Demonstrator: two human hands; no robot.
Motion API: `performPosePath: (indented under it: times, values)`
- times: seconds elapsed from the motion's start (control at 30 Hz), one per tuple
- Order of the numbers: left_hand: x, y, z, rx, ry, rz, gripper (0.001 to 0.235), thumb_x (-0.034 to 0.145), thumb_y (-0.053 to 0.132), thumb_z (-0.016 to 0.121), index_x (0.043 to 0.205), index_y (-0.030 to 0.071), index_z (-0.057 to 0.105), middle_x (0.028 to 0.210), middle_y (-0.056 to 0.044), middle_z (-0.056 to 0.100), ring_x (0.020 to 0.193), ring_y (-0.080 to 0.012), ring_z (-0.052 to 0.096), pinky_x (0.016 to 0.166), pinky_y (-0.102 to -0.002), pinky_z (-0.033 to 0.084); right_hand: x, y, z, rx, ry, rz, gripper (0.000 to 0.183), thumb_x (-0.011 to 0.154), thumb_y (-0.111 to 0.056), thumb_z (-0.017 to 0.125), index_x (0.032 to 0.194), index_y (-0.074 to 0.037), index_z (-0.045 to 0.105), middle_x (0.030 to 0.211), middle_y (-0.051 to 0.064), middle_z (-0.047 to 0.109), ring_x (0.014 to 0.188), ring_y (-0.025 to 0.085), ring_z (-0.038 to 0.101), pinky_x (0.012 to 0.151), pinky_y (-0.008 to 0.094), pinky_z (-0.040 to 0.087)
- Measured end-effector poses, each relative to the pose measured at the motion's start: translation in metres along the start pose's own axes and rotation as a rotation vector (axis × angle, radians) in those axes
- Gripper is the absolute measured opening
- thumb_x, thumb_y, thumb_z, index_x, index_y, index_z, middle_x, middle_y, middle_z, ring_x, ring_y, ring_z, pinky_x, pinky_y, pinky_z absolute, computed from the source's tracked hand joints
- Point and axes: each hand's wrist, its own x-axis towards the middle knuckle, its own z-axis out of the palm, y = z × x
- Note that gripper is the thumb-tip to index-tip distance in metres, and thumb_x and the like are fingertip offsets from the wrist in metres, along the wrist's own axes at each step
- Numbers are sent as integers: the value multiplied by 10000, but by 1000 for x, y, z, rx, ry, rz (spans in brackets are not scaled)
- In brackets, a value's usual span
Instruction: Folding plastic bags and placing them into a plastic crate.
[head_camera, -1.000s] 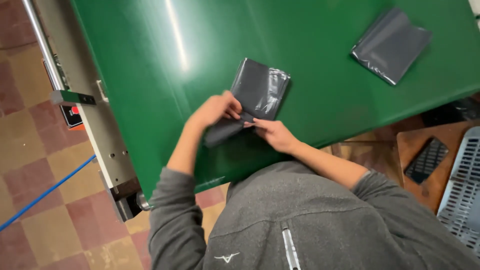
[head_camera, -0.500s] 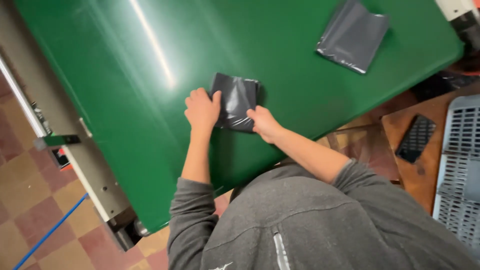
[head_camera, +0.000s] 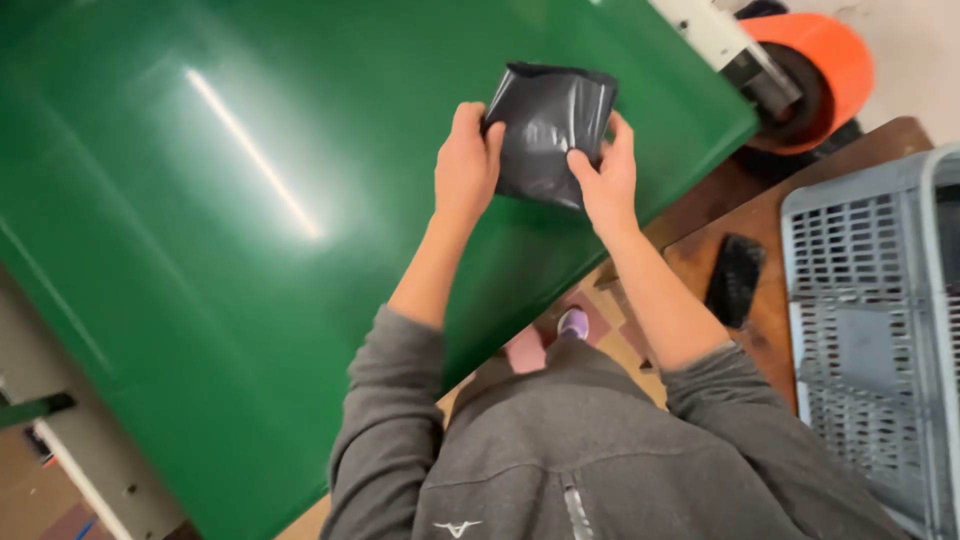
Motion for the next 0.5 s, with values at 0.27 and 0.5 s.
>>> performPosePath:
  times: [0.27,0.5]
  values:
    - [52,-53,111,629,24,-100,507,902,474,716,1118,59,522,1130,-145,589,1052,-387,591,717,-498,558,55,52,-56,-823,13,-136,911,803,-99,831,1541,-16,303,874,124,731,814,303,732,737,379,569]
    - [55,-37,115,606,-26,-244,451,880,420,742,1103,71,563,1139,-140,596,1090,-405,563,787,-567,516,60,10,-60,-876,34,56,1024,742,-211,844,1539,14,243,970,179,670,950,393,663,825,487,531]
